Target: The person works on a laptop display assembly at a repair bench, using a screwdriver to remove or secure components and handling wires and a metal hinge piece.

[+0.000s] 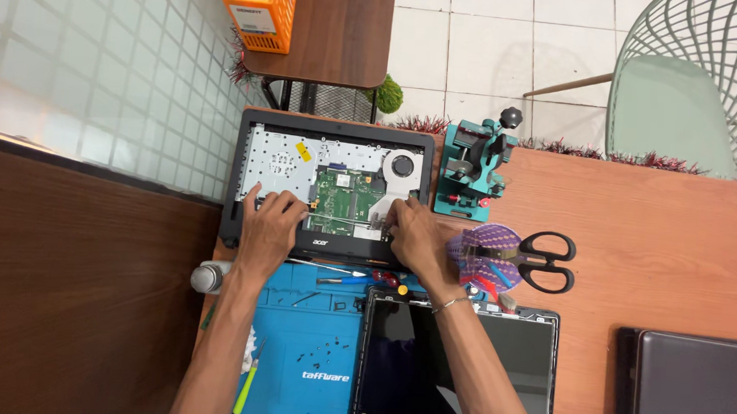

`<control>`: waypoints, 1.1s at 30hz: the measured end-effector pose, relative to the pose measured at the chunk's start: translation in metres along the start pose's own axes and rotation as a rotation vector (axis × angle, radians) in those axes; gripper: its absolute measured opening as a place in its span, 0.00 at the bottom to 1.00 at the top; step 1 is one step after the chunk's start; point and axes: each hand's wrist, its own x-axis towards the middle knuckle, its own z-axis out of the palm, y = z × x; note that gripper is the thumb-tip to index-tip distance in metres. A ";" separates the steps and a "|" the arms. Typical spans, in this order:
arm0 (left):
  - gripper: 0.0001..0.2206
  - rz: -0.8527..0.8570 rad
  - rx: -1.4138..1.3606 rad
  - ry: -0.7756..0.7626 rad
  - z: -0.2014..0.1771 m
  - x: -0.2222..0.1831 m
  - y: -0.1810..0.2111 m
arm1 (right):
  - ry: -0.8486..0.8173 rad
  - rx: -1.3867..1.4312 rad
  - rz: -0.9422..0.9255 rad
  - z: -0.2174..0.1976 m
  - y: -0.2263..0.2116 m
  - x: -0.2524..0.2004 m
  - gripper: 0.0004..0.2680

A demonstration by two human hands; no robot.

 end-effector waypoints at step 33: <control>0.09 -0.282 -0.029 0.249 -0.051 -0.246 0.153 | -0.132 1.233 -0.034 -0.019 -0.021 -0.237 0.21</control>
